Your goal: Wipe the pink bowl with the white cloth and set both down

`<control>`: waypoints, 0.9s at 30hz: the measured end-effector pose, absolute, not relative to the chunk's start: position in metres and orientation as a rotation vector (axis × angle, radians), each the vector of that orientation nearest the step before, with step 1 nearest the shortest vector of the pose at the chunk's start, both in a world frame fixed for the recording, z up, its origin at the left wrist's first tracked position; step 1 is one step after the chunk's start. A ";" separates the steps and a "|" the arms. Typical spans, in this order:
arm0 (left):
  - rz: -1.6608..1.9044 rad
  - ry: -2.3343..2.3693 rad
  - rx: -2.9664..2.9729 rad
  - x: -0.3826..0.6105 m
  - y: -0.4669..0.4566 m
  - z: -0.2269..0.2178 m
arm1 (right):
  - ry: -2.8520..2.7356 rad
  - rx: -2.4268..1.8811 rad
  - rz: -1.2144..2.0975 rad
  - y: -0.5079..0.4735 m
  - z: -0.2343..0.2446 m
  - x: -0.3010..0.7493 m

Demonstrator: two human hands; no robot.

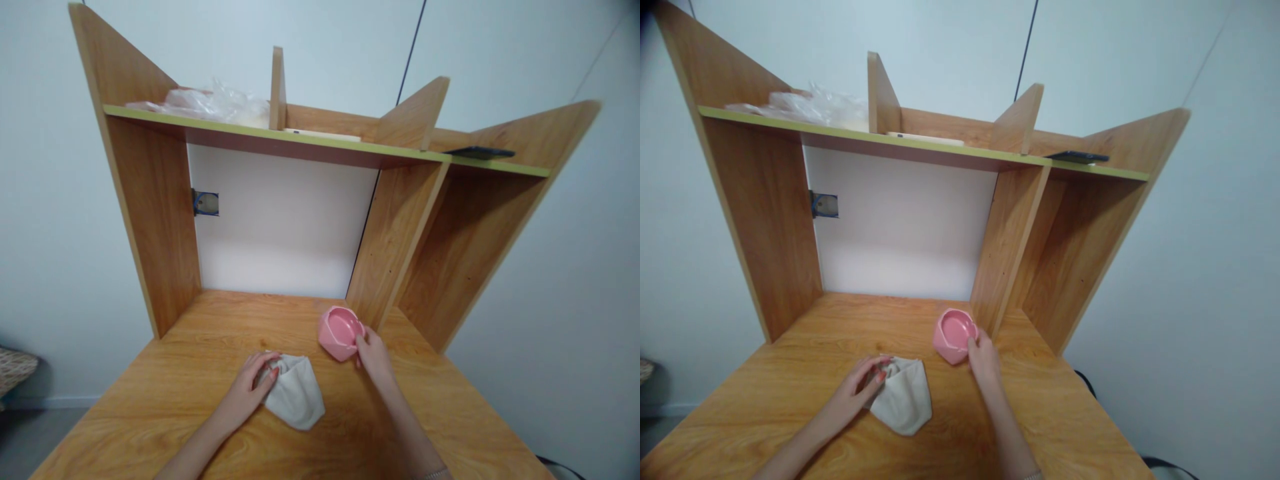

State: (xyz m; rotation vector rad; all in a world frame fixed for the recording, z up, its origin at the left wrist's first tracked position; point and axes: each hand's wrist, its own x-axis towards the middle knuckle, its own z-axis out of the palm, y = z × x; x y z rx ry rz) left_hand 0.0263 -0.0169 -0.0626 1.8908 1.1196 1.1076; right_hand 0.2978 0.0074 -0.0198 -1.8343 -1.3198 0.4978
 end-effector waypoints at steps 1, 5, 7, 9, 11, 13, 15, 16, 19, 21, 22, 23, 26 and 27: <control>1.097 1.132 1.897 0.027 -0.016 -0.064 | -1.308 -1.868 0.497 0.006 -0.022 0.304; 1.067 1.146 1.921 0.028 -0.014 -0.072 | -1.291 -1.961 0.511 0.003 -0.033 0.319; 1.059 1.136 1.942 0.026 -0.013 -0.074 | -1.287 -1.998 0.520 0.005 -0.037 0.323; 1.036 1.121 1.976 0.024 -0.014 -0.073 | -1.282 -2.032 0.524 0.006 -0.041 0.325; 1.007 1.110 2.014 0.024 -0.016 -0.071 | -1.279 -2.059 0.522 0.008 -0.043 0.325; 0.989 1.109 2.042 0.024 -0.018 -0.069 | -1.285 -2.076 0.517 0.009 -0.045 0.324; 0.981 1.123 2.062 0.026 -0.019 -0.066 | -1.298 -2.085 0.511 0.010 -0.047 0.322; 0.973 1.132 2.073 0.027 -0.020 -0.066 | -1.306 -2.092 0.507 0.011 -0.047 0.322; 0.962 1.161 2.107 0.028 -0.020 -0.066 | -1.326 -2.122 0.468 0.009 -0.045 0.322; 0.975 1.179 2.120 0.028 -0.019 -0.067 | -1.337 -2.147 0.400 0.004 -0.039 0.322; 0.983 1.185 2.123 0.028 -0.019 -0.067 | -1.337 -2.165 0.351 0.001 -0.034 0.321; 0.991 1.187 2.123 0.028 -0.019 -0.067 | -1.334 -2.185 0.299 -0.003 -0.029 0.320; 0.992 1.174 2.112 0.027 -0.020 -0.065 | -1.362 -2.163 0.176 -0.014 -0.015 0.304; 0.988 1.166 2.102 0.027 -0.020 -0.063 | -1.427 -2.056 0.160 -0.016 -0.013 0.295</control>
